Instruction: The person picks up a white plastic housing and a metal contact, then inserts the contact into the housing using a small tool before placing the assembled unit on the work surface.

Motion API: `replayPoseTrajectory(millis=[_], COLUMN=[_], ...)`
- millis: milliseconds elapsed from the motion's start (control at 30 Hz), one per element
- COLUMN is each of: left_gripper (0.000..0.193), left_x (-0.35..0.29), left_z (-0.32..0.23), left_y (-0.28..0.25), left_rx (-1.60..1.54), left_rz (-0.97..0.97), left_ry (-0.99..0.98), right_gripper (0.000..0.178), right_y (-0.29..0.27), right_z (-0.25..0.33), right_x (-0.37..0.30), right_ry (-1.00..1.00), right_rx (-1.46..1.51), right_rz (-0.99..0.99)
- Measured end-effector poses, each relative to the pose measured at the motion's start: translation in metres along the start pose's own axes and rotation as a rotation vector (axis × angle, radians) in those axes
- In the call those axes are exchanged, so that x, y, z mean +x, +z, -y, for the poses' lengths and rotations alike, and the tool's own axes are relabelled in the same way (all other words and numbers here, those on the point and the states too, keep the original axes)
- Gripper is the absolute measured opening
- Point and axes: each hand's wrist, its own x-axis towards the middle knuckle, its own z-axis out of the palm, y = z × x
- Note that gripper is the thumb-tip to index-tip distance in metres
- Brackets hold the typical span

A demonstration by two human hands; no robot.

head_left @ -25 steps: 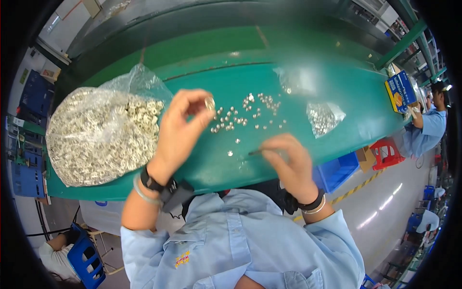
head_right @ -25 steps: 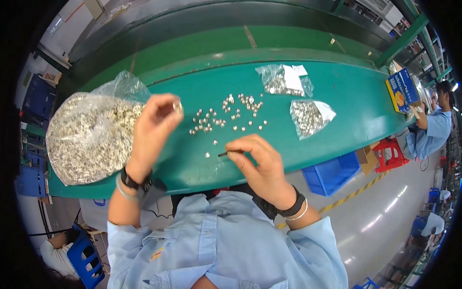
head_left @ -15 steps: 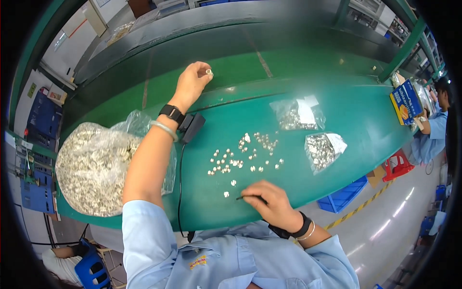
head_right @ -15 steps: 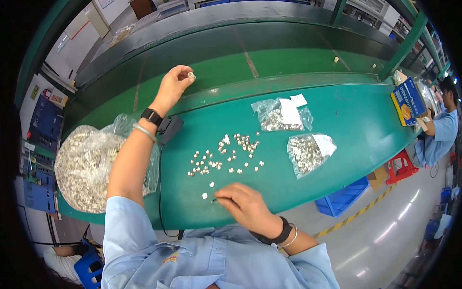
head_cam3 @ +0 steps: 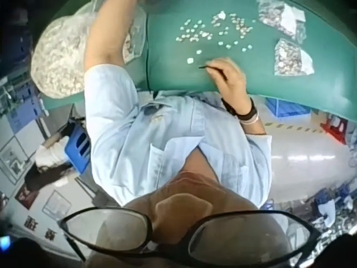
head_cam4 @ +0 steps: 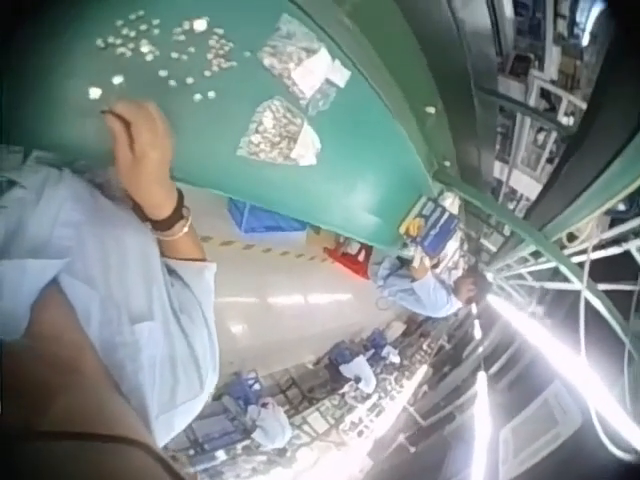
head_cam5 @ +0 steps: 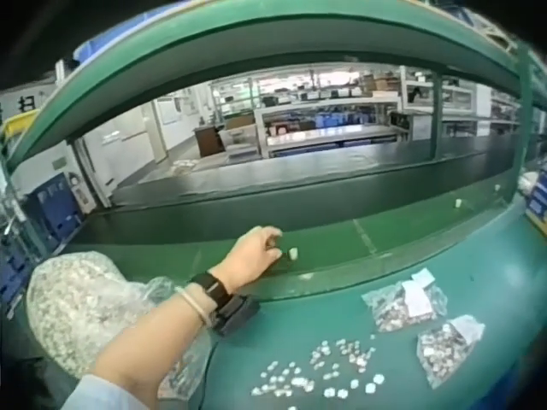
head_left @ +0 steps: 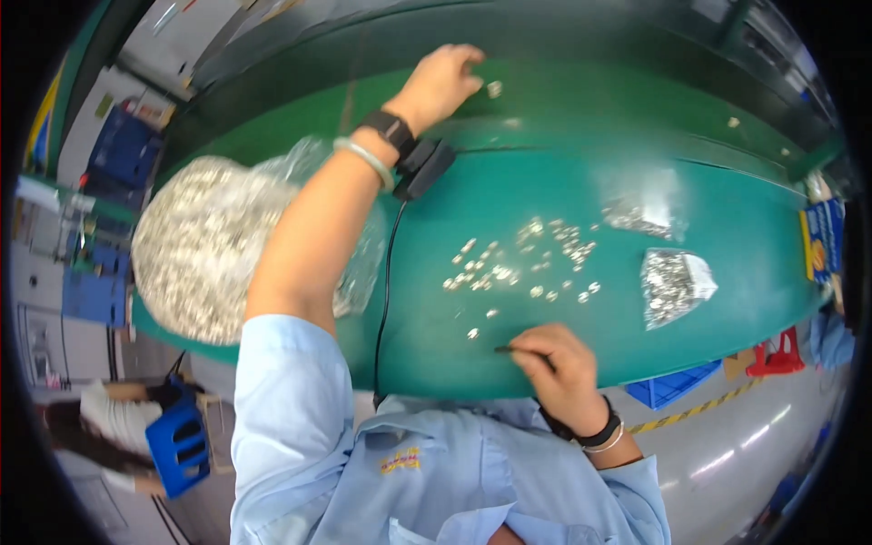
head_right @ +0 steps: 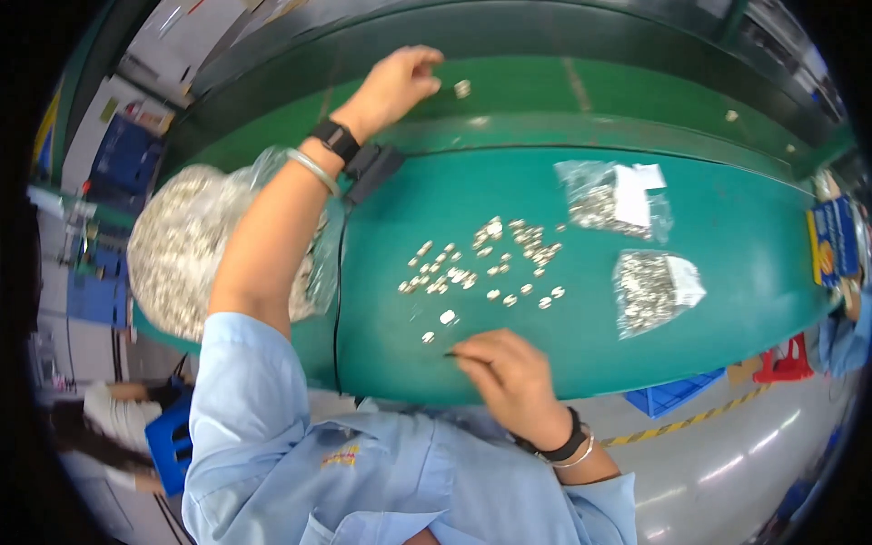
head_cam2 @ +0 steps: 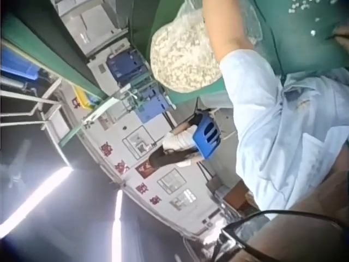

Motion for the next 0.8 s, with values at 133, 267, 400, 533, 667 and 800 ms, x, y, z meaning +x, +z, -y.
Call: replayPoseTrajectory(millis=[133, 267, 400, 533, 667, 800], left_gripper=[0.023, 0.017, 0.016, 0.014, 0.014, 0.015], left_x=[-0.038, -0.125, -0.201, -0.217, -0.213, -0.215], left_z=[-0.074, -0.09, -0.061, -0.04, -0.034, -0.031], left_y=[-0.088, -0.133, -0.116, -0.094, -0.089, -0.097], left_rx=[-0.172, 0.004, 0.28, 0.591, 0.696, 0.663], left_rz=[0.097, 0.175, 0.197, 0.275, 0.264, 0.24], left_ry=[-0.065, -0.204, -0.16, -0.01, 0.003, 0.043], right_gripper=[0.017, 0.017, 0.017, 0.018, 0.018, 0.019], right_y=[-0.002, 0.001, 0.007, 0.009, 0.01, 0.012], right_z=[-0.006, -0.004, -0.002, -0.004, -0.003, -0.004], right_x=[-0.003, -0.006, -0.008, -0.01, -0.01, -0.009], right_ry=[-0.015, -0.03, -0.071, -0.046, -0.021, 0.009], right_rx=[-0.047, -0.043, -0.026, -0.049, -0.059, -0.006], right_rz=[-0.114, -0.143, -0.153, -0.174, -0.196, -0.222])
